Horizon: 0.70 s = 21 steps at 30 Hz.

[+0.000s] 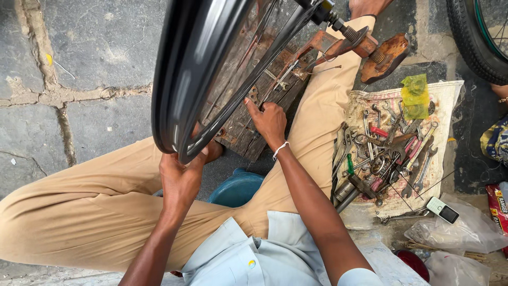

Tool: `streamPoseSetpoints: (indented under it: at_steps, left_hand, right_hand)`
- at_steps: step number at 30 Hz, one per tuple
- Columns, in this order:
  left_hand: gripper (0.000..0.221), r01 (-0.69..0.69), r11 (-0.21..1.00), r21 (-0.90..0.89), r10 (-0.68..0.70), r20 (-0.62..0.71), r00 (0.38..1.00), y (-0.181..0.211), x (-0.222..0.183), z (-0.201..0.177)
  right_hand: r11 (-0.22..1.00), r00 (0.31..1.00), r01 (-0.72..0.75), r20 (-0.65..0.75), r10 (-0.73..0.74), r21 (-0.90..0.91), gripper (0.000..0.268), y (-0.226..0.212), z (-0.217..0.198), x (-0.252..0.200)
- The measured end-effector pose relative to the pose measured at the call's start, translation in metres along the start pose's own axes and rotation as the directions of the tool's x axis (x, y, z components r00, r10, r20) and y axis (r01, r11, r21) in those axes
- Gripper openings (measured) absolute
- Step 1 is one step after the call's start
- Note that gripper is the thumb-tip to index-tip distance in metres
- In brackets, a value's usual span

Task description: The person cleans a bicycle rim with a small cloth and adjusts the spokes on a wheel by hand while it is mounted on a stand.

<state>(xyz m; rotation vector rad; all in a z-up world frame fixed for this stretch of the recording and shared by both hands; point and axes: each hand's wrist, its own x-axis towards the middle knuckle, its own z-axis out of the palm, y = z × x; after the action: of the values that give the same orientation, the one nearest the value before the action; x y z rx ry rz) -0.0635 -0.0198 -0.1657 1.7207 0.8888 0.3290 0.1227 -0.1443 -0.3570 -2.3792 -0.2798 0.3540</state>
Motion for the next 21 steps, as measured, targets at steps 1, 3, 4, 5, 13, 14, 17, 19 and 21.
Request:
streamPoseSetpoints:
  at_steps: [1,3,4,5,13,14,17,19,21]
  left_hand:
    - [0.029,0.003,1.000,0.000,-0.003,-0.001,1.000,0.001,-0.001,0.000]
    - [0.032,-0.085,0.995,0.060,0.084,0.023,0.996,0.006,-0.002,0.001]
    - [0.032,-0.085,0.995,0.060,0.084,0.021,0.996,0.009,-0.002,0.002]
    - [0.029,-0.129,0.988,0.090,0.123,0.062,0.990,0.011,-0.003,0.003]
    - [0.031,-0.241,0.953,0.182,0.237,0.040,0.971,0.016,-0.004,0.002]
    - [0.027,-0.207,0.959,0.196,0.201,0.050,0.978,0.014,-0.004,0.001]
    - [0.026,-0.194,0.959,0.206,0.186,0.057,0.981,0.010,-0.004,0.001]
    - [0.026,-0.218,0.955,0.201,0.211,0.055,0.976,0.008,-0.003,0.002]
    - [0.031,-0.238,0.937,0.255,0.234,0.046,0.971,0.008,-0.002,0.002]
  right_hand:
    - [1.000,1.000,0.000,0.003,0.000,-0.001,0.080,0.001,0.001,0.000]
    - [1.000,0.999,0.028,-0.039,-0.028,-0.011,0.080,0.002,0.003,0.001]
    - [1.000,0.999,0.030,-0.038,-0.030,-0.010,0.080,0.003,0.004,0.002]
    - [0.999,0.999,0.033,-0.021,-0.033,-0.017,0.079,0.004,0.005,0.002]
    - [0.999,0.999,0.026,0.028,-0.025,-0.021,0.079,0.008,0.006,0.004]
    - [1.000,0.999,0.022,0.032,-0.022,-0.022,0.079,0.008,0.006,0.005]
    - [1.000,0.999,0.016,0.034,-0.015,-0.018,0.078,0.007,0.005,0.004]
    - [1.000,0.999,0.014,0.029,-0.013,-0.012,0.079,0.005,0.004,0.004]
    - [0.999,0.999,0.038,0.012,-0.038,-0.009,0.079,0.005,0.003,0.003]
